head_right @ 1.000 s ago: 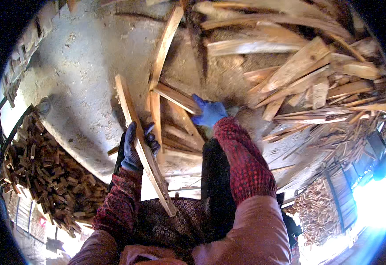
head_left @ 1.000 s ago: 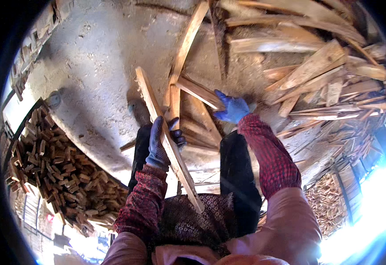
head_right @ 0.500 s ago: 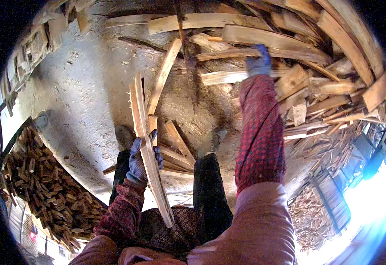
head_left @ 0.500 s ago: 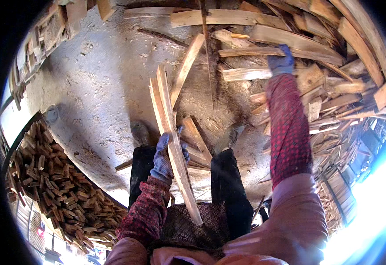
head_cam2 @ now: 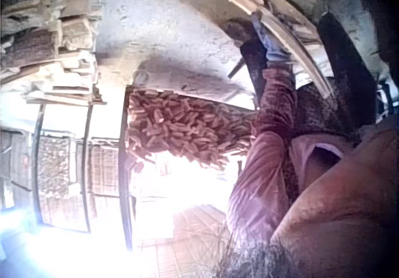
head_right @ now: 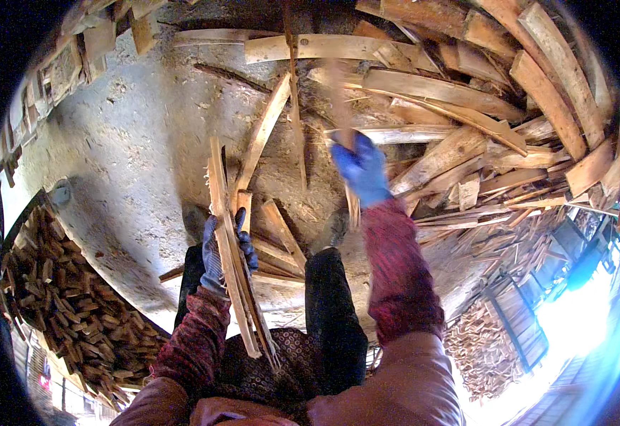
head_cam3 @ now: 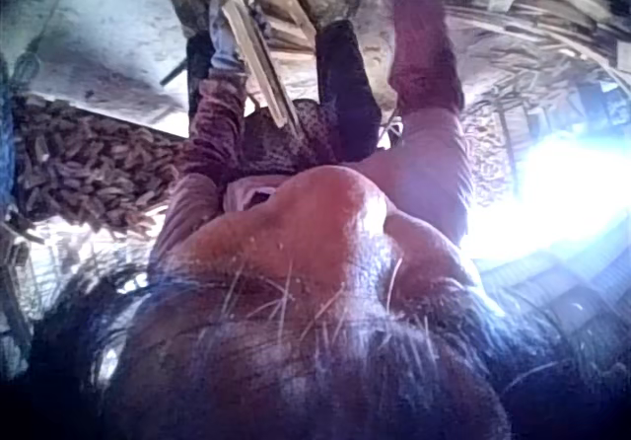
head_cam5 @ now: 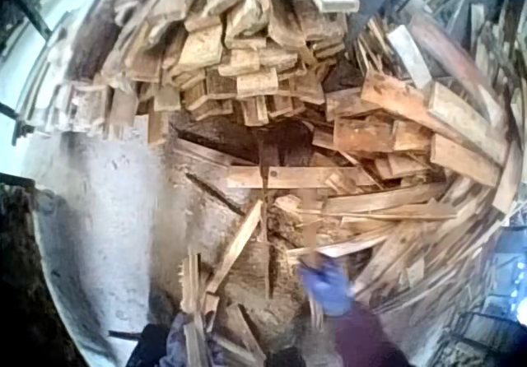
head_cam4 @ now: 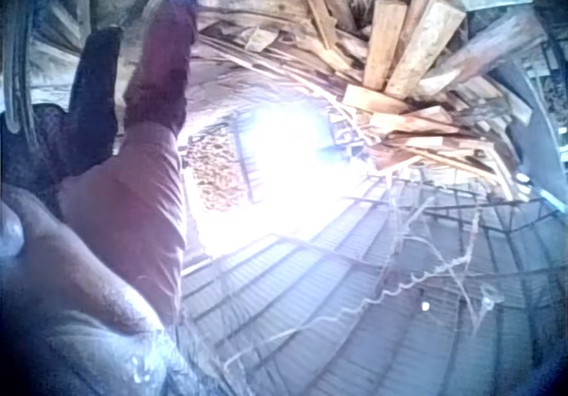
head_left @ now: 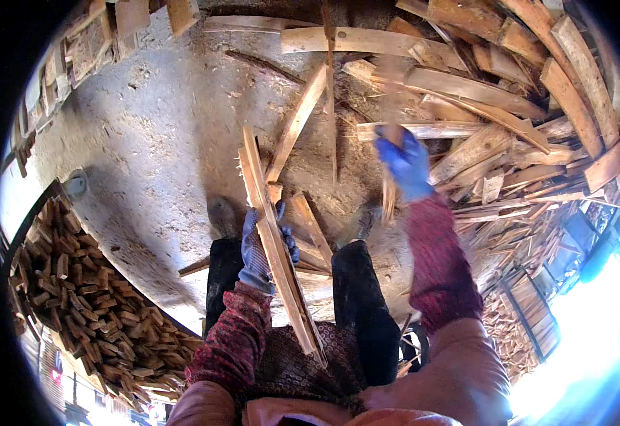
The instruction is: The person picks up wooden planks from a large pile on the floor and stacks them into a neat pile. The person wears blue gloves and repeatedly moves wood pieces from a disorganized heap to a growing organized stack.
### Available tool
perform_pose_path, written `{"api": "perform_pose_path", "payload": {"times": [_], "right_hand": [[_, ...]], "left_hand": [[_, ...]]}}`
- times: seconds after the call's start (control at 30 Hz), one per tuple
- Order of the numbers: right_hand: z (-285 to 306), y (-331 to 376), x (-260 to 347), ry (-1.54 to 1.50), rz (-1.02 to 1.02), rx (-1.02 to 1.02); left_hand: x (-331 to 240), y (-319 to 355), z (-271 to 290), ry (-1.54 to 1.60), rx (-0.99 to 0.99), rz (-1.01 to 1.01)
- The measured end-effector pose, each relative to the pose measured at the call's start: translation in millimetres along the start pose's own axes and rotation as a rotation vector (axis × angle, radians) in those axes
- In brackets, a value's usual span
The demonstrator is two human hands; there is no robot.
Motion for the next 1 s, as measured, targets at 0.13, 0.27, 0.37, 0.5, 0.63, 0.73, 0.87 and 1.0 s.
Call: {"api": "perform_pose_path", "payload": {"times": [0.13,0.27,0.37,0.5,0.63,0.73,0.87,1.0], "right_hand": [[-77,-102,-6,0.563,0.185,-0.191],[-95,-138,-18,0.731,-0.132,-0.008],[-34,-69,-50,0.652,0.14,-0.059],[121,127,-146,0.964,-0.25,0.023],[272,322,-225,1.213,-0.802,0.066],[294,303,-251,0.919,-0.76,-0.251],[216,114,-208,0.602,-0.351,-0.354],[140,-41,-145,0.241,-0.29,-0.508]], "left_hand": [[2,-7,-14,-0.009,0.08,0.099],[-4,-1,-12,-0.003,0.13,0.182],[2,1,-18,-0.039,0.166,0.208],[17,7,-23,-0.359,0.049,0.125],[52,15,-38,-0.456,0.204,0.196],[68,11,-40,-0.33,0.123,0.28],[74,-11,-18,-0.453,0.073,0.27],[85,-21,-4,-0.705,0.053,0.26]]}}
Point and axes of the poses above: each hand's wrist, its own y-axis away from the middle knuckle, its own z-axis out of the back of the hand, x = y × z, the point moved 2 cm from there along -y, towards the middle knuckle, and after that the axes turned 7 degrees about -z, right-handed, at the moved point
